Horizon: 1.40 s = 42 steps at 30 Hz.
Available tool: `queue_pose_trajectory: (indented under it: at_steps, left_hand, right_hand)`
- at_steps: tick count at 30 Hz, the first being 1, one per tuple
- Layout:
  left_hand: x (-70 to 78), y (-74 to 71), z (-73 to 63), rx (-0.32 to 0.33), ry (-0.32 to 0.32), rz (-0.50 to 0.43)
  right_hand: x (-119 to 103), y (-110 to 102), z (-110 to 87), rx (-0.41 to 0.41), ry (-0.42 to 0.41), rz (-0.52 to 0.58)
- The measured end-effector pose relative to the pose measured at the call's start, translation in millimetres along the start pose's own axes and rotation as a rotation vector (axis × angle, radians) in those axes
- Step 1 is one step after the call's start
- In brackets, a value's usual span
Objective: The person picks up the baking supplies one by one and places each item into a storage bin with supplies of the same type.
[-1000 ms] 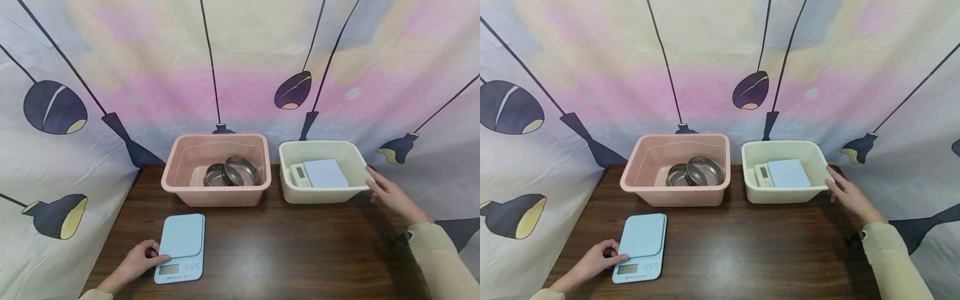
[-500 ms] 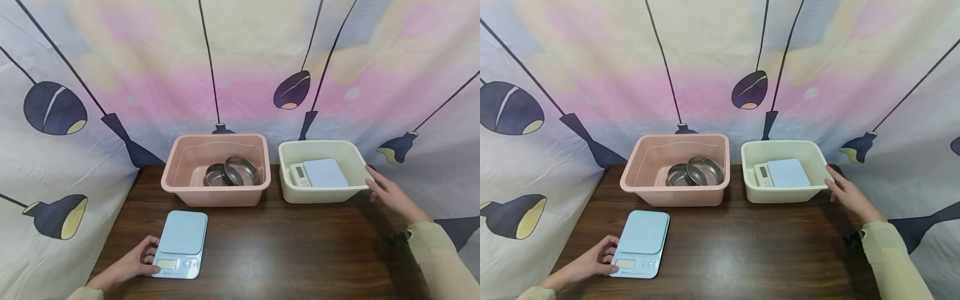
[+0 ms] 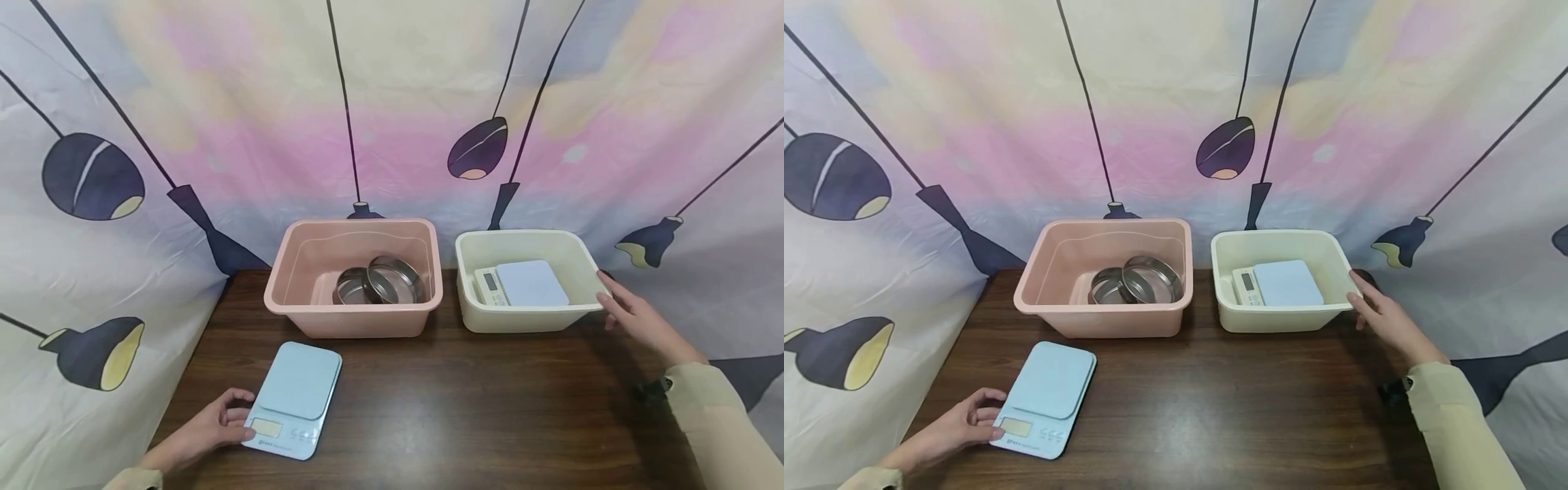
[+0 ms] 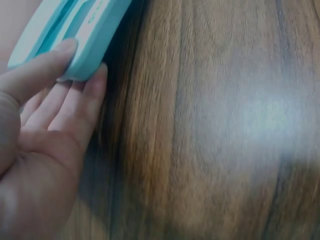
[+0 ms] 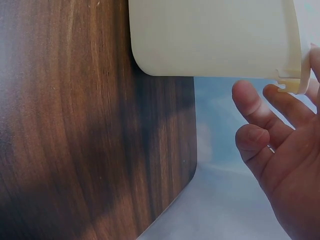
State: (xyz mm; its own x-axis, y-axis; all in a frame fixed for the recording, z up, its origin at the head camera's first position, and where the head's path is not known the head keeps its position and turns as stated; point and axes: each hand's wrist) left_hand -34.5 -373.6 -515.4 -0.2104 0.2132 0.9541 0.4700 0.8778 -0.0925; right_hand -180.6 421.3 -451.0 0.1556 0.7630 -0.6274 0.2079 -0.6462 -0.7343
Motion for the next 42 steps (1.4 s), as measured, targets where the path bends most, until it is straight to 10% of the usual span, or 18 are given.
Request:
queue_pose_trajectory:
  at_steps: [24, 42]
  left_hand:
    - [18.6, 16.3, 22.5, -0.037, 0.114, -0.141]
    - [87.4, 59.1, 78.2, -0.227, 0.152, -0.104]
  right_hand:
    - [3, 1, -2.6, 0.015, -0.009, -0.017]
    - [0, 2, -0.8, 0.020, 0.001, -0.022]
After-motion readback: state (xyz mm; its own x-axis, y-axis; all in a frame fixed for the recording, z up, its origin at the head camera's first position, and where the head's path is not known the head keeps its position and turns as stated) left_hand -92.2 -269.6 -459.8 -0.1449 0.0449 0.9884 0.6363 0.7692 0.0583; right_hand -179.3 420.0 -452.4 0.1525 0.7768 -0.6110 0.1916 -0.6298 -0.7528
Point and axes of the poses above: each hand's wrist, its own z-axis towards the middle knuckle, its own y-axis out of the palm, x = y × z, and after that the axes turned 12 degrees about y, right-handed
